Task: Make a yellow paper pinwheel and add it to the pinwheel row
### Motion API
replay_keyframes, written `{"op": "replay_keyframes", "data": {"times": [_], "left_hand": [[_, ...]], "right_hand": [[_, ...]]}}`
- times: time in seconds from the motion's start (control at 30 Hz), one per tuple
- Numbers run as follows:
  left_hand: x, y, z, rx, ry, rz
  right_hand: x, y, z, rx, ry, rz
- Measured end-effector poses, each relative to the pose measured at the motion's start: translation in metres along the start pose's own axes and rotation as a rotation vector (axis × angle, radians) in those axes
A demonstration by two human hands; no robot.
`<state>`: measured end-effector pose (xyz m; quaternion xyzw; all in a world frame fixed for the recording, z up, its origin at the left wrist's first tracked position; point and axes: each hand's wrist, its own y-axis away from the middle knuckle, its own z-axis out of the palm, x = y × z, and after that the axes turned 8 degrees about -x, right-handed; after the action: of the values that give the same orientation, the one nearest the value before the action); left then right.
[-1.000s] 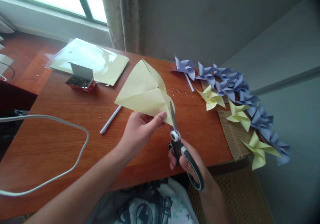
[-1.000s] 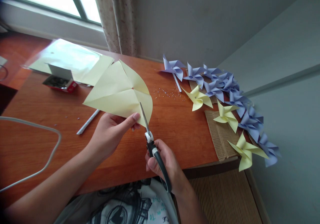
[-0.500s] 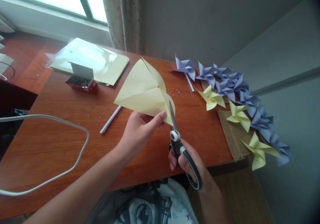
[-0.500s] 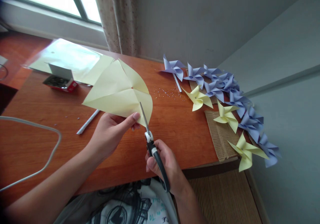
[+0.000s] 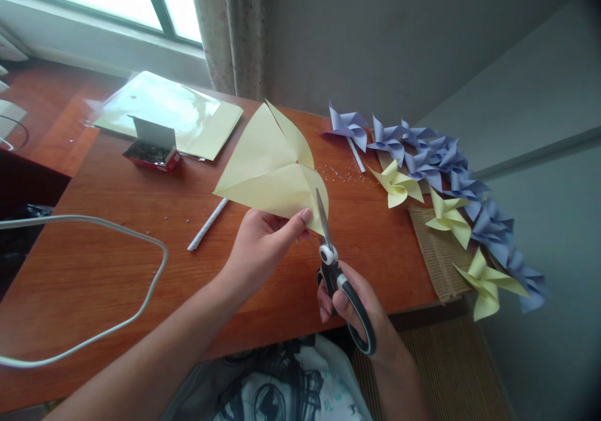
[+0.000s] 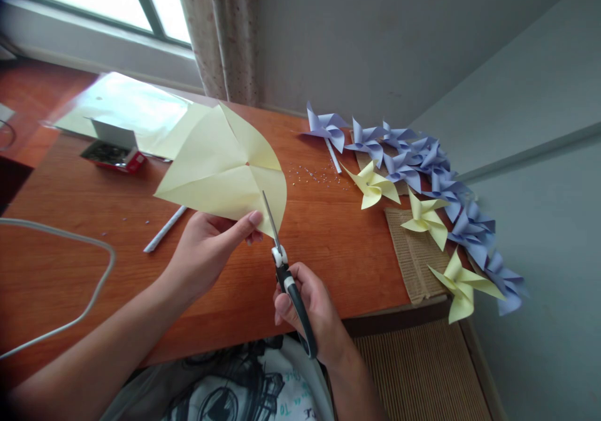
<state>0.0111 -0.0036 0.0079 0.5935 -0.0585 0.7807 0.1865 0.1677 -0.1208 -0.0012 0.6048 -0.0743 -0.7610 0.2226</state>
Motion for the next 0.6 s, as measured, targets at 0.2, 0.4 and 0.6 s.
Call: {"op": "replay_keyframes", "data": {"times": [0.2, 0.4, 0.6], "left_hand": [[-0.0018, 0.0, -0.0011, -0.013, -0.012, 0.006], [-0.0036, -0.0015, -0.0025, -0.049, 0.035, 0.035], [-0.0034, -0.0017, -0.0029, -0.059, 0.062, 0.029]], "right_hand": [[0.0007, 0.0002, 0.0006, 0.012, -0.017, 0.02], [0.0018, 0.0001, 0.0007, 0.009, -0.015, 0.013], [0.0035, -0.0002, 0.0004, 0.001, -0.016, 0.002]]}}
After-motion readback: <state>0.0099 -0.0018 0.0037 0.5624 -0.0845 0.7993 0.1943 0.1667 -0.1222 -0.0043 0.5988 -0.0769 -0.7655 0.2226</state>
